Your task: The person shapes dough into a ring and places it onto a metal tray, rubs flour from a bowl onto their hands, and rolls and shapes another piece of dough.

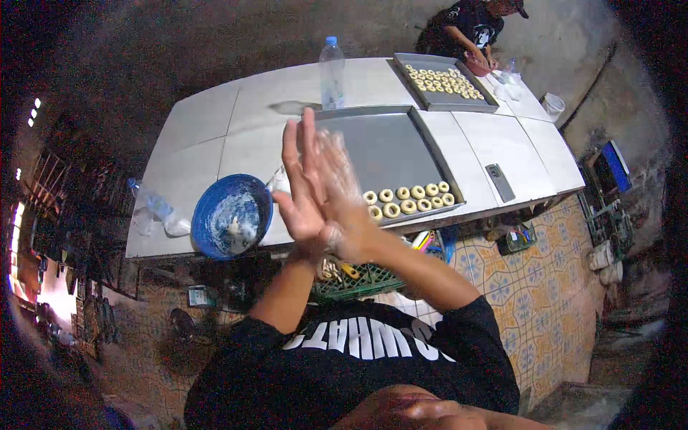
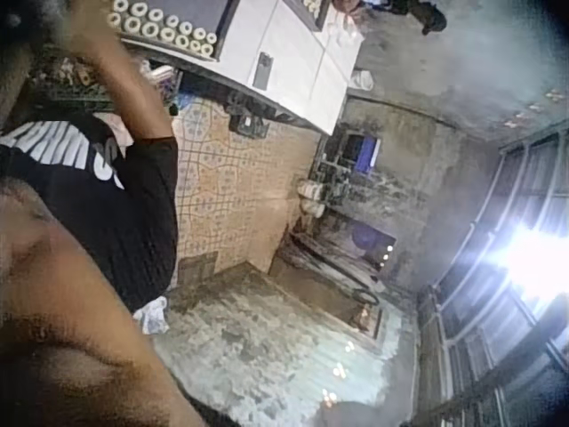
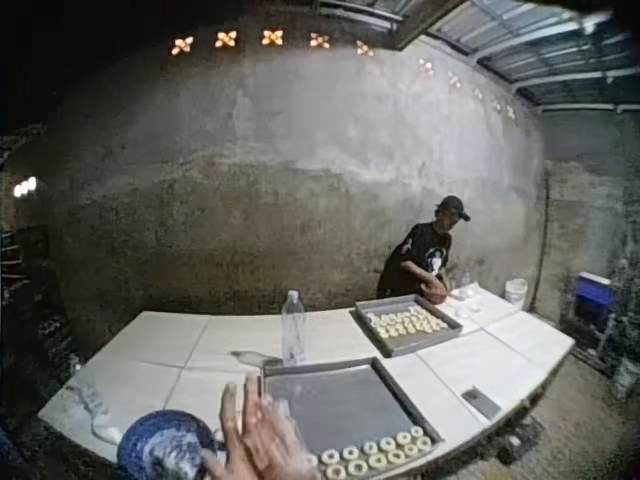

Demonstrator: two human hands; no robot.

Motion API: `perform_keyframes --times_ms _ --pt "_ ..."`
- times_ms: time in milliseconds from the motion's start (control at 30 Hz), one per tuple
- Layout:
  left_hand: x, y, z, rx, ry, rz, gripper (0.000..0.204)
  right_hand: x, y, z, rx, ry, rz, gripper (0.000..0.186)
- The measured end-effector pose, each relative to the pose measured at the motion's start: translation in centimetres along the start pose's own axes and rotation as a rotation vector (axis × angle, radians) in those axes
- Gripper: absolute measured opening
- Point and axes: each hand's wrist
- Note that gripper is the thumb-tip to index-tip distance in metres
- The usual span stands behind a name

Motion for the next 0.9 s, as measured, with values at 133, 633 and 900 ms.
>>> perform_keyframes --times_ms 133,633,900 --pt "-2.0 -0.8 0.7 0.109 -0.096 -0.007 0.102 1.7 -0.7 3.8 -0.124 -0.153 0.030 0.101" --pt "-2.5 0.0 -2.1 -0.344 -0.209 -0.089 0.099 3.4 -3.1 1.0 -0.272 0.015 0.154 0.104" --pt "-2.9 -1.3 -1.0 -0.839 -0.027 -0.066 0.086 4.2 -0.8 3.3 -0.237 -0.073 0.174 0.090"
Point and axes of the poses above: each hand's wrist, its own x-axis towards the middle knuckle, its own y-axis out of the palm, z = x × y, and after that the axes turned 9 degrees about z, right-handed
